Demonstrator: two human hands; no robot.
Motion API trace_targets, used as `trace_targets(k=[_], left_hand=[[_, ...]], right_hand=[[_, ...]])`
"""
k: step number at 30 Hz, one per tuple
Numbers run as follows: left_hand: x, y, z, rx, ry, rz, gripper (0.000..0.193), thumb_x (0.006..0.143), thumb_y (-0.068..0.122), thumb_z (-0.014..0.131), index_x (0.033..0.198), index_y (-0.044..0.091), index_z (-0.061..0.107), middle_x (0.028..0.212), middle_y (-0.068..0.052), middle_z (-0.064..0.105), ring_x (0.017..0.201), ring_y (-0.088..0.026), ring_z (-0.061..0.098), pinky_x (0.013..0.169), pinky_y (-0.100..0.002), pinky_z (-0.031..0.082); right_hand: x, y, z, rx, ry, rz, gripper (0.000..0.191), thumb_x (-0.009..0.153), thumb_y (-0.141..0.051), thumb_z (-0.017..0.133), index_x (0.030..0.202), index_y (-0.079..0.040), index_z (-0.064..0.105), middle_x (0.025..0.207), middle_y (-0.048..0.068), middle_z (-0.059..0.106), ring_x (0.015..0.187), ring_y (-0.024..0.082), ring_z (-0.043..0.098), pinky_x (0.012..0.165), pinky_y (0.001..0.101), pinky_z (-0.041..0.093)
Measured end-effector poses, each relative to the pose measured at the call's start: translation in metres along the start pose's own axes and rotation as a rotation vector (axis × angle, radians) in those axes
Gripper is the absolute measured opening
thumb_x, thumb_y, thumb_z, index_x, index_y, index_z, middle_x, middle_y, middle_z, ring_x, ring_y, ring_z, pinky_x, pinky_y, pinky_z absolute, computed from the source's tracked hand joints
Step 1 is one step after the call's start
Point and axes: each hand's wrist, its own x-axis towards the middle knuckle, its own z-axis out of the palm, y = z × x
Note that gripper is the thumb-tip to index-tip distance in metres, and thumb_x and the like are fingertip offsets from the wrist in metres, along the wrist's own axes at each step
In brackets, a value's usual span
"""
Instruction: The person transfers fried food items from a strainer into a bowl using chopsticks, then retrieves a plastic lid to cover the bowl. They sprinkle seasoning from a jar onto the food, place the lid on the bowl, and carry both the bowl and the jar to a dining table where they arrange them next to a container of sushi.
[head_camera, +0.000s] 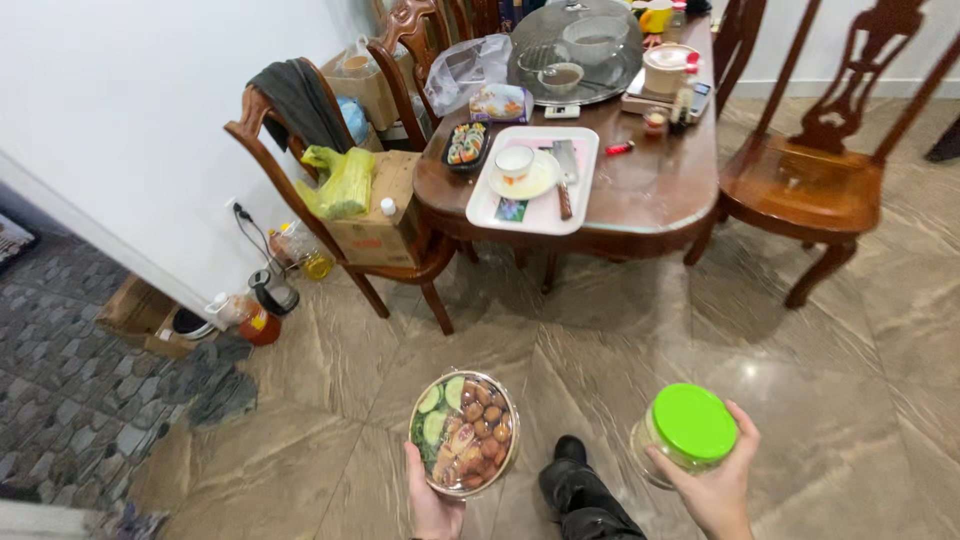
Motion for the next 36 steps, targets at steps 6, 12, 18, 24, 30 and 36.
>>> trace_targets(k=[6,12,18,24,30,36], left_hand=[[0.142,0.021,0.034,-0.046,-0.032,-0.006,0.076,0.100,0.061,0.035,0.148,0.003,0.046,0.146,-0.017,0.057,0.129,-0.033,0.059,0.106,-0.048,0.049],[0.263,0.054,0.064,0.077,0.032,0.096,0.065,0.100,0.053,0.038,0.147,0.009,0.043,0.142,-0.016,0.057,0.126,-0.034,0.060,0.102,-0.049,0.052],[0.413,0.079,0.070,0.173,-0.070,0.115,0.057,0.104,0.043,0.046,0.147,0.008,0.043,0.142,-0.012,0.057,0.129,-0.028,0.058,0.104,-0.045,0.052],[0.526,0.090,0.090,0.303,-0.122,-0.039,0.055,0.103,0.043,0.048,0.146,0.008,0.047,0.141,-0.011,0.059,0.126,-0.025,0.060,0.103,-0.042,0.053],[0.545,0.084,0.111,0.467,-0.105,-0.184,0.057,0.102,0.049,0.040,0.148,0.015,0.043,0.147,-0.008,0.050,0.136,-0.021,0.050,0.110,-0.041,0.047],[0.559,0.069,0.103,1.190,-0.104,0.119,0.055,0.108,0.045,0.037,0.145,0.008,0.054,0.149,-0.016,0.039,0.141,-0.030,0.036,0.116,-0.042,0.031]], right_hand=[[0.106,0.003,0.097,-0.106,0.012,-0.071,0.114,0.057,-0.020,0.092,0.149,0.000,0.028,0.139,0.020,0.043,0.127,0.028,0.051,0.108,0.0406,0.045],[0.211,-0.040,0.203,-0.062,-0.099,-0.159,0.115,0.062,-0.022,0.093,0.151,-0.001,0.024,0.143,0.017,0.039,0.133,0.029,0.048,0.112,0.0413,0.043],[0.256,-0.060,0.274,-0.154,-0.016,-0.160,0.118,0.060,-0.019,0.094,0.153,-0.002,0.023,0.148,0.017,0.032,0.139,0.029,0.040,0.117,0.0420,0.040],[0.257,-0.076,0.337,-0.204,0.151,0.002,0.113,0.066,-0.015,0.091,0.155,-0.004,0.021,0.151,0.014,0.029,0.142,0.024,0.041,0.120,0.0384,0.042],[0.251,-0.092,0.385,-0.185,0.279,0.181,0.111,0.071,-0.011,0.089,0.158,-0.005,0.021,0.154,0.013,0.031,0.143,0.023,0.042,0.119,0.0371,0.042],[0.260,-0.098,0.409,-0.191,0.234,0.178,0.115,0.068,-0.017,0.091,0.156,-0.005,0.018,0.151,0.013,0.029,0.142,0.025,0.042,0.121,0.0401,0.042]])
